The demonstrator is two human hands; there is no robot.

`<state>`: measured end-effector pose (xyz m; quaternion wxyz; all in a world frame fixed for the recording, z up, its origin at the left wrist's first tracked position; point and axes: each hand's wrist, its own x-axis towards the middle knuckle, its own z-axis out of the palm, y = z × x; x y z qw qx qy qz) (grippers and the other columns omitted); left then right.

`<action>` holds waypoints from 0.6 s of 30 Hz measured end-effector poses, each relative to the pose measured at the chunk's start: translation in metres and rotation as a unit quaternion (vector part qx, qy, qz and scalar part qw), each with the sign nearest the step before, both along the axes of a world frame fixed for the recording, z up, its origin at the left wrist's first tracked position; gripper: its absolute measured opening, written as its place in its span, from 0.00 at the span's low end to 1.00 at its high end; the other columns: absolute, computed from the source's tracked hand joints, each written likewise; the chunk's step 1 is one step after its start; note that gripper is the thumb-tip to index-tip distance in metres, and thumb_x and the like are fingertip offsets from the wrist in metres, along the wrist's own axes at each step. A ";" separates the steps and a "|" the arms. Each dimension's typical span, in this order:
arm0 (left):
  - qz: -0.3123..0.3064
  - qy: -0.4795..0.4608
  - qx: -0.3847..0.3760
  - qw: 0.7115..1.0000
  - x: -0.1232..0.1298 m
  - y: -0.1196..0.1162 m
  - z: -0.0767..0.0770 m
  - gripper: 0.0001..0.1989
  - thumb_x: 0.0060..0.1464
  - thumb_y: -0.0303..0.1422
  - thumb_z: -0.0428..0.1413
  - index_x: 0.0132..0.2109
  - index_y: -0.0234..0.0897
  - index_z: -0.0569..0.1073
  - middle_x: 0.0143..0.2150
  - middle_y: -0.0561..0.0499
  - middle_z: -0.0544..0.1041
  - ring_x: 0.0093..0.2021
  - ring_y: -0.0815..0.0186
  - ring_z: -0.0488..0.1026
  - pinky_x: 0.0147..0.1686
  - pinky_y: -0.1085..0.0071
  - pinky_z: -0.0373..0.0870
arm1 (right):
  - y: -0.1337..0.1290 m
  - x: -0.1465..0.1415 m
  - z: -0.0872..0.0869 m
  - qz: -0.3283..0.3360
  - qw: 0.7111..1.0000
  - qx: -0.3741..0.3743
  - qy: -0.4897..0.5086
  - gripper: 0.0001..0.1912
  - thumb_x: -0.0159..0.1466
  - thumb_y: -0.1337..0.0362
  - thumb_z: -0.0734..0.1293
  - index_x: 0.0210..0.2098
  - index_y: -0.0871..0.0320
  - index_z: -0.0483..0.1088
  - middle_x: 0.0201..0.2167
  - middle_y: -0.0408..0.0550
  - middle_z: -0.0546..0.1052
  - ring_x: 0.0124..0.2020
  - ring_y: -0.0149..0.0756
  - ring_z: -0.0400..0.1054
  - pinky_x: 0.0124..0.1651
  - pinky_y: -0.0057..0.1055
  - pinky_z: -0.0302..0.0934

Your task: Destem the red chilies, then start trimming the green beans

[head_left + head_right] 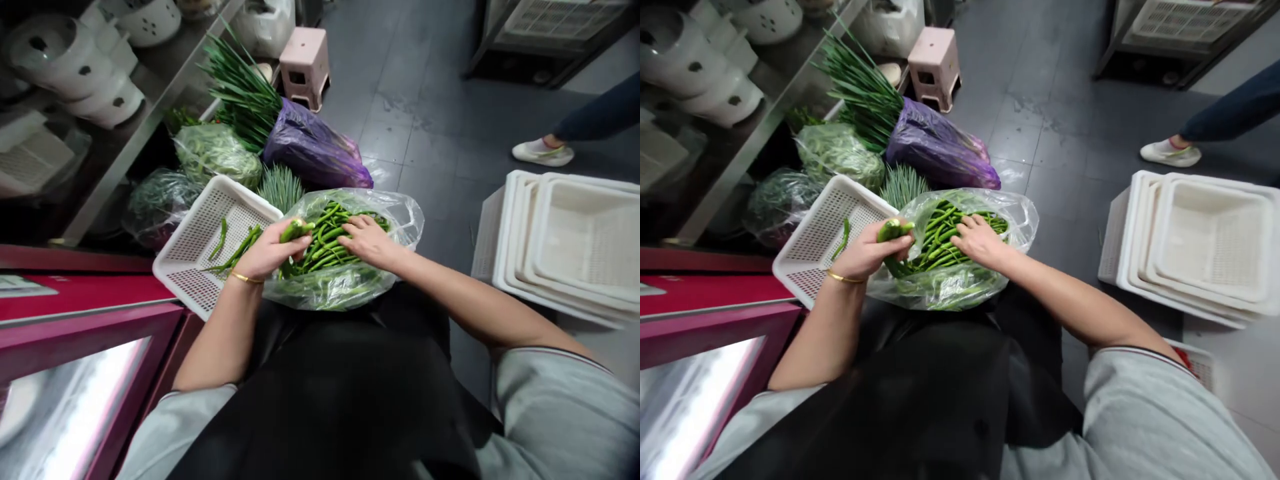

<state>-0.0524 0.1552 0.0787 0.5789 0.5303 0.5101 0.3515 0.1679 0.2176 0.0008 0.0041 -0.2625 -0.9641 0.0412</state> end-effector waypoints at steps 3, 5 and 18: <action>0.004 -0.026 -0.004 1.000 -0.006 0.002 0.004 0.11 0.50 0.37 0.60 0.34 0.34 0.70 0.22 0.54 0.67 0.23 0.71 0.64 0.24 0.74 0.60 | -0.021 -0.041 -0.019 0.049 0.999 -0.017 -0.016 0.16 0.69 0.62 0.54 0.47 0.58 0.69 0.42 0.56 0.71 0.43 0.43 0.60 0.43 0.36 0.50; 0.013 -0.033 -0.010 0.999 -0.007 0.002 0.004 0.11 0.49 0.36 0.61 0.33 0.33 0.70 0.22 0.54 0.68 0.23 0.72 0.64 0.24 0.74 0.60 | -0.029 -0.062 -0.027 0.056 0.997 -0.038 -0.033 0.17 0.70 0.65 0.52 0.46 0.60 0.69 0.42 0.58 0.71 0.40 0.41 0.61 0.40 0.36 0.51; 0.057 -0.004 0.033 0.998 0.019 0.037 -0.018 0.14 0.38 0.35 0.65 0.31 0.30 0.73 0.23 0.55 0.68 0.23 0.73 0.63 0.24 0.75 0.61 | 0.002 -0.019 0.083 -0.107 0.972 -0.078 0.194 0.16 0.69 0.60 0.55 0.39 0.62 0.70 0.35 0.51 0.74 0.35 0.34 0.66 0.40 0.29 0.57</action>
